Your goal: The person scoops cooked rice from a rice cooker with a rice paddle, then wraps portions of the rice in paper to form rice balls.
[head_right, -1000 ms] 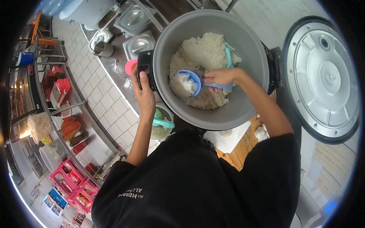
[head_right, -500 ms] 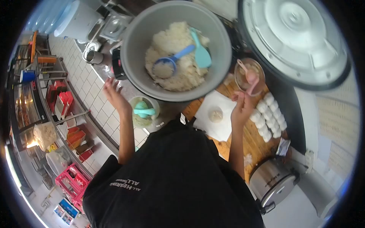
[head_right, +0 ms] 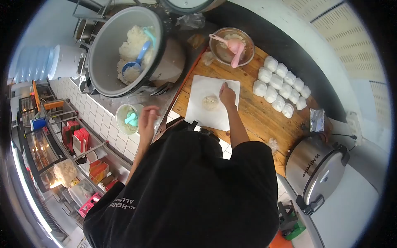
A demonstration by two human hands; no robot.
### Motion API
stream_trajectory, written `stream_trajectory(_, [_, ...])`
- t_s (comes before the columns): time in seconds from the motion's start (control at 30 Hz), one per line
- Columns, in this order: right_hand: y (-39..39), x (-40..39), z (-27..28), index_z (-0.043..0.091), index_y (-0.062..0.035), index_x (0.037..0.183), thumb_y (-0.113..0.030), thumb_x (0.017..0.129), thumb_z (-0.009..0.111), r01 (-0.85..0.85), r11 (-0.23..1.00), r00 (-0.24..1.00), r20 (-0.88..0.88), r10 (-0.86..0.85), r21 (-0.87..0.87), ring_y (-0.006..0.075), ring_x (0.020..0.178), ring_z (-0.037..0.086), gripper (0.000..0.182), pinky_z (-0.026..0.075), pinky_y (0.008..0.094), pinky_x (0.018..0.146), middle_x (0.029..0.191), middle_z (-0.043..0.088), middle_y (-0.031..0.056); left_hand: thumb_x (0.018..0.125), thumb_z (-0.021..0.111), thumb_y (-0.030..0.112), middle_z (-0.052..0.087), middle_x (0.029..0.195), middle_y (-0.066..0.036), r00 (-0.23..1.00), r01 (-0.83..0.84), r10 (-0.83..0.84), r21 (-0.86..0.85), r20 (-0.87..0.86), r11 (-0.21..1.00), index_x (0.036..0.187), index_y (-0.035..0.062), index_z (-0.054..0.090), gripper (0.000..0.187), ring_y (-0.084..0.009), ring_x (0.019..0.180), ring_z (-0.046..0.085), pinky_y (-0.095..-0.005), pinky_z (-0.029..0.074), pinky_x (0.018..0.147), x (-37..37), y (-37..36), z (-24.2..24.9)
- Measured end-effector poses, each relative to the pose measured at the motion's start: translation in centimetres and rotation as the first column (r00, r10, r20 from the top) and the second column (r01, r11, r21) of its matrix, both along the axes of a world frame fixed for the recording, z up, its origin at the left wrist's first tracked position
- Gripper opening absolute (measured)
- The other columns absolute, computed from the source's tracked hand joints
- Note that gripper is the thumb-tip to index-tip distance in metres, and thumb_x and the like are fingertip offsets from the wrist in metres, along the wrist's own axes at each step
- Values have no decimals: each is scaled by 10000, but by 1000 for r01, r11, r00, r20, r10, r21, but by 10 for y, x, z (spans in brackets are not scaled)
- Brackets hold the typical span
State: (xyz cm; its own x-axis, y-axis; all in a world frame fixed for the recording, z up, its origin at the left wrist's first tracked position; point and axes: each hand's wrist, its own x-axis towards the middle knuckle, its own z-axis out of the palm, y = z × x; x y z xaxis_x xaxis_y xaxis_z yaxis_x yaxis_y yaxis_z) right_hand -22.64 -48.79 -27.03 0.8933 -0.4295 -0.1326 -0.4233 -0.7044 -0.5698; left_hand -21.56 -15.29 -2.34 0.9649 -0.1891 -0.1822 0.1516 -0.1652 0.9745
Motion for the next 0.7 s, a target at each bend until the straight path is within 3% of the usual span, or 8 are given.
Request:
stream_trajectory(0.2, [7,-11,19,499,-97,984,-103,839,588,-159,984,987,28,157,77,411,722,645,170,497,531,654,729,638,180,957,622,189,675,896,-90,799,565,-597,242,78,789,1093,17,615,219,-149,858,645,-289,508,756,26,-108,-59])
stream_trajectory(0.27, [8,-16,13,491,-82,994,-91,844,582,-166,980,985,55,161,110,414,720,644,175,498,530,651,729,636,186,938,631,150,662,992,-110,749,643,-661,186,49,743,1117,8,602,231,-187,897,647,-314,496,793,46,-150,-110])
stream_trajectory(0.37, [6,-22,7,484,-60,998,-74,850,580,-185,975,965,211,157,122,422,710,639,176,496,525,630,730,631,206,910,615,106,631,1134,-128,666,629,-726,394,171,670,1159,36,601,259,-255,1007,636,-385,493,857,69,-196,-174])
stream_trajectory(0.43, [4,-22,7,497,-55,954,-84,849,580,-192,974,970,172,170,119,431,694,629,137,490,535,623,716,622,212,873,601,72,575,1267,-127,610,411,-750,707,256,576,1204,66,600,331,-299,1141,580,-478,455,938,74,-219,-189])
stream_trajectory(0.47, [4,-22,9,501,-54,937,-85,848,578,-203,974,964,198,179,104,432,690,627,122,488,537,621,711,620,213,873,601,72,575,1267,-127,602,414,-754,706,262,575,1204,66,600,331,-299,1141,580,-478,455,938,79,-226,-198])
stream_trajectory(0.6, [4,-28,-5,496,-57,916,-80,829,593,-192,971,954,258,151,140,410,724,636,132,487,516,627,742,614,199,844,610,102,548,1311,-129,517,497,-856,823,-25,275,1283,123,575,442,-288,1271,488,-505,409,1016,97,-246,-192])
stream_trajectory(0.67, [3,-32,-4,493,-72,899,-80,817,623,-199,961,952,271,143,193,392,749,648,154,492,502,639,759,616,193,841,619,139,526,1339,-171,419,558,-870,829,-258,23,1283,139,582,443,-311,1300,461,-514,372,1051,105,-255,-178])
stream_trajectory(0.7, [1,-32,-6,493,-72,899,-80,817,623,-188,962,954,270,132,196,392,749,648,154,492,502,639,759,616,193,841,619,139,526,1339,-171,409,560,-874,828,-261,15,1283,139,582,443,-311,1300,461,-514,372,1051,105,-259,-174])
